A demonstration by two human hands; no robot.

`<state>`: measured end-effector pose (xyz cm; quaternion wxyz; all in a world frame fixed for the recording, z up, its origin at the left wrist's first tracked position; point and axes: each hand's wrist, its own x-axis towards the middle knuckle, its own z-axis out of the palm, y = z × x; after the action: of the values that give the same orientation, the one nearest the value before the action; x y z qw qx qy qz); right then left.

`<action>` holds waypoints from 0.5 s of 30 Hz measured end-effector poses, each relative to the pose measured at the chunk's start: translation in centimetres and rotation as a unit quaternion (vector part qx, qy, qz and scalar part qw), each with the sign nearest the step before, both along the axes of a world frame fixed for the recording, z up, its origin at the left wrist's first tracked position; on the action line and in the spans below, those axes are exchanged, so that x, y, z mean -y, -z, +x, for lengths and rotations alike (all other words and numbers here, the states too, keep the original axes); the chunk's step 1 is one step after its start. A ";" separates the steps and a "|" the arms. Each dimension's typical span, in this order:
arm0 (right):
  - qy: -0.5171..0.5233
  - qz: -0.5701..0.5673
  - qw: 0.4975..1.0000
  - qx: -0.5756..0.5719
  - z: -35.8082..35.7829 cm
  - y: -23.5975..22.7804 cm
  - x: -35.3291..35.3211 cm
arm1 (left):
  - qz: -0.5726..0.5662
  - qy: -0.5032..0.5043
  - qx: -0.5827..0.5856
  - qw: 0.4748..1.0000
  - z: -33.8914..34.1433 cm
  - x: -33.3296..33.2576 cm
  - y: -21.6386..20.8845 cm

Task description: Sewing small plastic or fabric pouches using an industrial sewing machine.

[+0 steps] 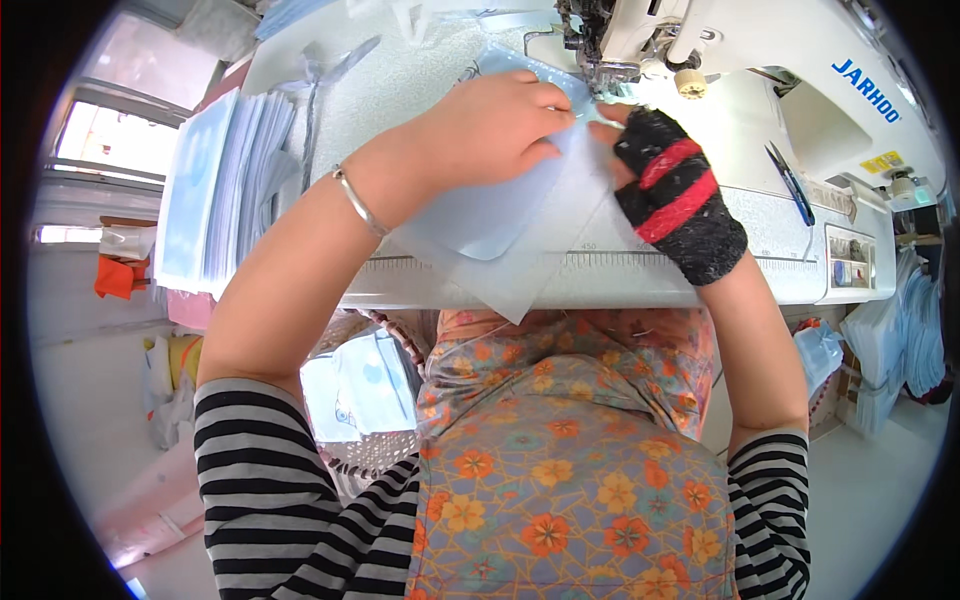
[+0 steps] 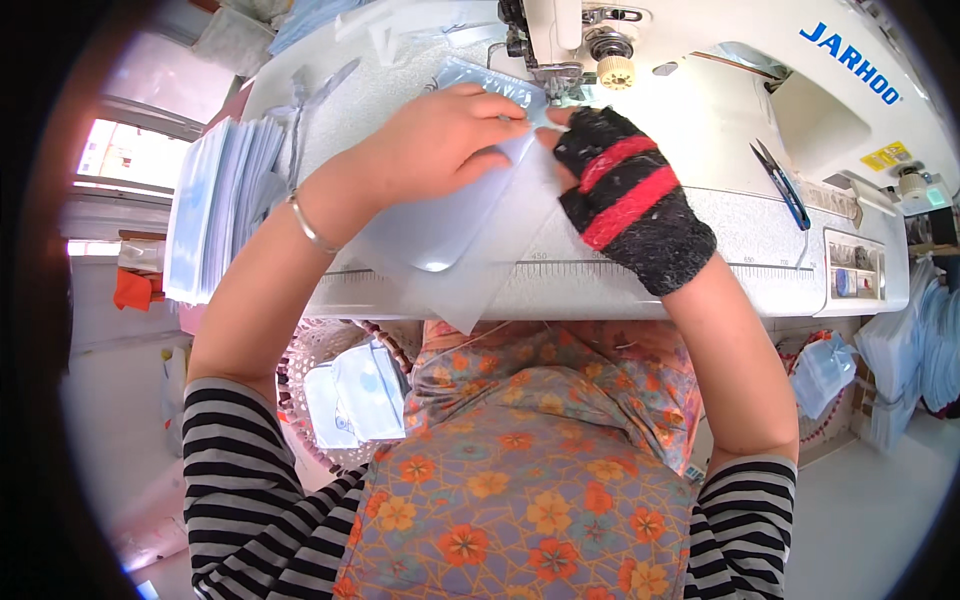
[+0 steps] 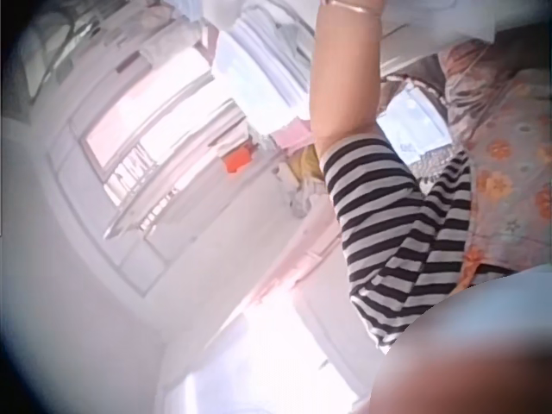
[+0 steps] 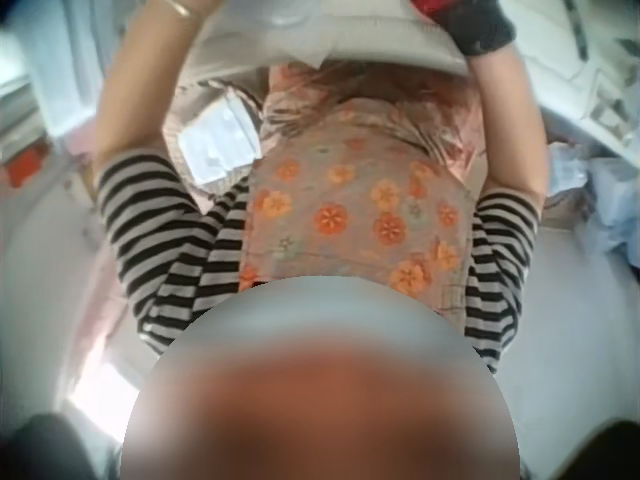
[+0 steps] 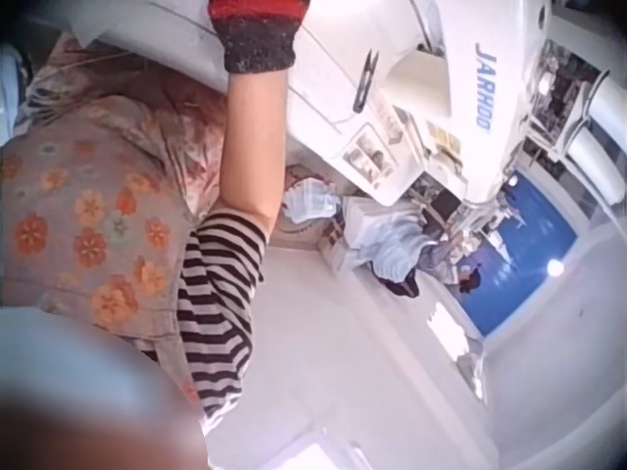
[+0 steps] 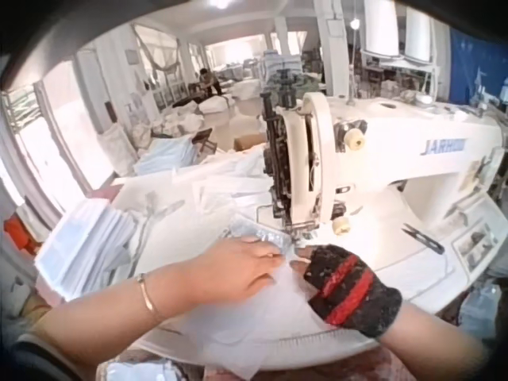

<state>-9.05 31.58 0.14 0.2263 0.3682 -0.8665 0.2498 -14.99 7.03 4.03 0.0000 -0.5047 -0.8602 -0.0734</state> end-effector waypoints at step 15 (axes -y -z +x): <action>0.033 0.091 0.995 0.036 0.6 -0.3 -0.3 | 0.101 -0.177 -0.056 0.977 8.1 -3.8 3.7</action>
<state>-8.45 31.92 0.42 0.1690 0.3494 -0.9047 0.1755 -6.93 10.86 0.30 0.1120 -0.3453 -0.9227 -0.1299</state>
